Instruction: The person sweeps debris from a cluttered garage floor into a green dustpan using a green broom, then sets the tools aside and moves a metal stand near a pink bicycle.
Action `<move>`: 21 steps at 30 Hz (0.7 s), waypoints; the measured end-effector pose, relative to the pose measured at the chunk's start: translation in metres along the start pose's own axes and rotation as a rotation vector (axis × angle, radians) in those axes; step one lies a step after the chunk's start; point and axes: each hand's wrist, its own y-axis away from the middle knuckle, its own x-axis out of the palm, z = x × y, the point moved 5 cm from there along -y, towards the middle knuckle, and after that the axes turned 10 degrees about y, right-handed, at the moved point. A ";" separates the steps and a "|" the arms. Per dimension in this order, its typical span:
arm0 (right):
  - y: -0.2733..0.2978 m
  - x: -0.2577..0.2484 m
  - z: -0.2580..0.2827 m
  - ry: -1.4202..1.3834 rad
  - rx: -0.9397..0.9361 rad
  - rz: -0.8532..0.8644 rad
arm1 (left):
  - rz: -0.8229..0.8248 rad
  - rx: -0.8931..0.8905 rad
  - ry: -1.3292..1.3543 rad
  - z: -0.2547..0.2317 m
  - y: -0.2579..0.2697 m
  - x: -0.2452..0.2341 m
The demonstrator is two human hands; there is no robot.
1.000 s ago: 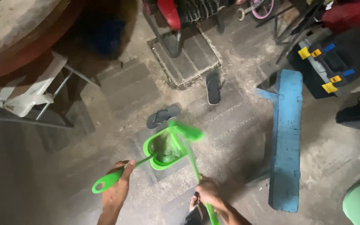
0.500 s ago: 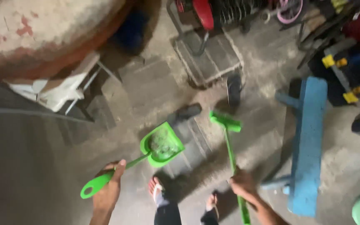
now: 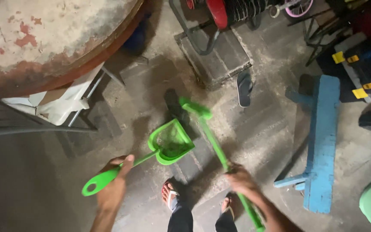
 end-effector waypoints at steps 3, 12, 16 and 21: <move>0.006 -0.037 0.007 0.089 0.070 -0.069 | -0.028 -0.056 -0.028 0.001 0.003 -0.026; -0.096 0.129 -0.058 0.025 -1.059 0.033 | 0.007 -0.016 -0.038 0.026 -0.016 -0.023; 0.052 0.113 0.020 0.369 -0.057 0.148 | 0.019 -0.045 -0.040 0.024 -0.021 -0.024; 0.078 0.051 0.006 0.331 0.070 0.104 | 0.024 -0.005 -0.025 0.039 -0.025 -0.028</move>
